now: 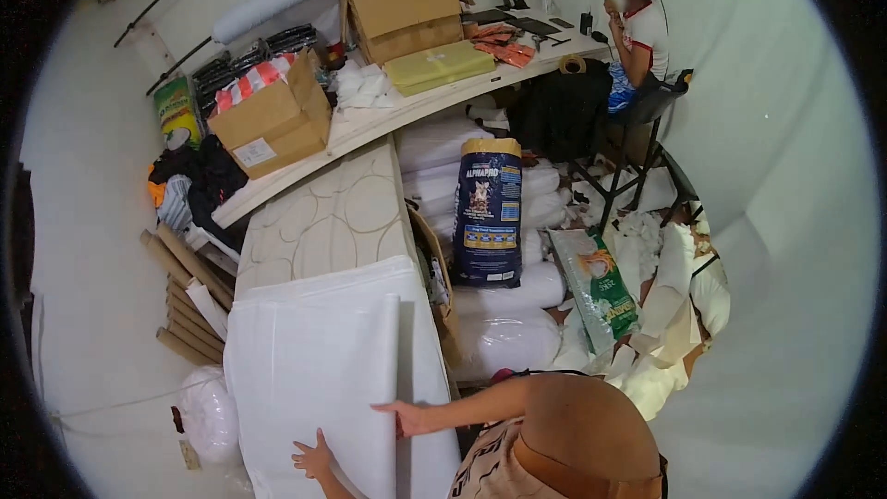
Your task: Unrolling white material and then using scissors to cut out printed garment patterns from a roll on a production table.
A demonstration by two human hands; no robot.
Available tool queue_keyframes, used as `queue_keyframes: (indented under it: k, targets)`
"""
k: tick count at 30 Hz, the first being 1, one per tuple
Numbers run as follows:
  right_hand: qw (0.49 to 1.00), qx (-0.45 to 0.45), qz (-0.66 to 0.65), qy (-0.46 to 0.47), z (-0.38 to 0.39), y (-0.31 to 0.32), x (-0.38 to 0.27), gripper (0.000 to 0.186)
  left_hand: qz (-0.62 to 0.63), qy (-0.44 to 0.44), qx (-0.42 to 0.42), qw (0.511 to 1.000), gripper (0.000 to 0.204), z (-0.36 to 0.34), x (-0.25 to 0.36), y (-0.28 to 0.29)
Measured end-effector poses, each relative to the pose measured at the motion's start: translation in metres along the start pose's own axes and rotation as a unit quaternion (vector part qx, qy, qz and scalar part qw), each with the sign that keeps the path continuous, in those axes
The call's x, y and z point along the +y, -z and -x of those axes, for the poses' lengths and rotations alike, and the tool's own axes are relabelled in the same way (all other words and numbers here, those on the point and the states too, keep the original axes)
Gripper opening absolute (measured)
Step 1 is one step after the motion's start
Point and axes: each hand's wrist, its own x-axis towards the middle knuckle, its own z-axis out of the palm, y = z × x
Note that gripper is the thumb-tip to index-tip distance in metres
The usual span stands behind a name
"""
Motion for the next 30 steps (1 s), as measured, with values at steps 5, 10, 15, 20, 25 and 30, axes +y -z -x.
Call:
queue_keyframes:
  k: [5,10,15,20,25,30]
  targets:
    - [0.989,-0.022,0.144,0.031,0.024,0.014,0.031,0.051,0.016,0.044,-0.027,0.999,0.111,0.000,0.020,0.010]
    - [0.957,0.142,0.232,0.099,0.036,0.007,0.023,0.051,0.044,0.075,-0.024,0.996,0.105,-0.004,0.008,0.012]
    - [0.900,0.292,0.260,0.191,0.038,0.011,-0.001,0.066,0.016,-0.009,-0.070,0.997,0.099,0.053,0.010,0.026]
    - [0.858,0.339,0.306,0.236,0.024,0.043,0.003,0.069,0.119,-0.066,-0.051,0.989,0.090,0.156,0.032,0.074]
    - [0.832,0.363,0.364,0.210,0.012,0.083,-0.021,0.072,-0.107,-0.054,0.515,0.848,0.093,0.116,0.029,-0.032]
    - [0.854,0.352,0.217,0.316,-0.003,0.071,-0.080,0.061,0.066,0.013,0.080,0.995,0.090,0.107,0.024,-0.030]
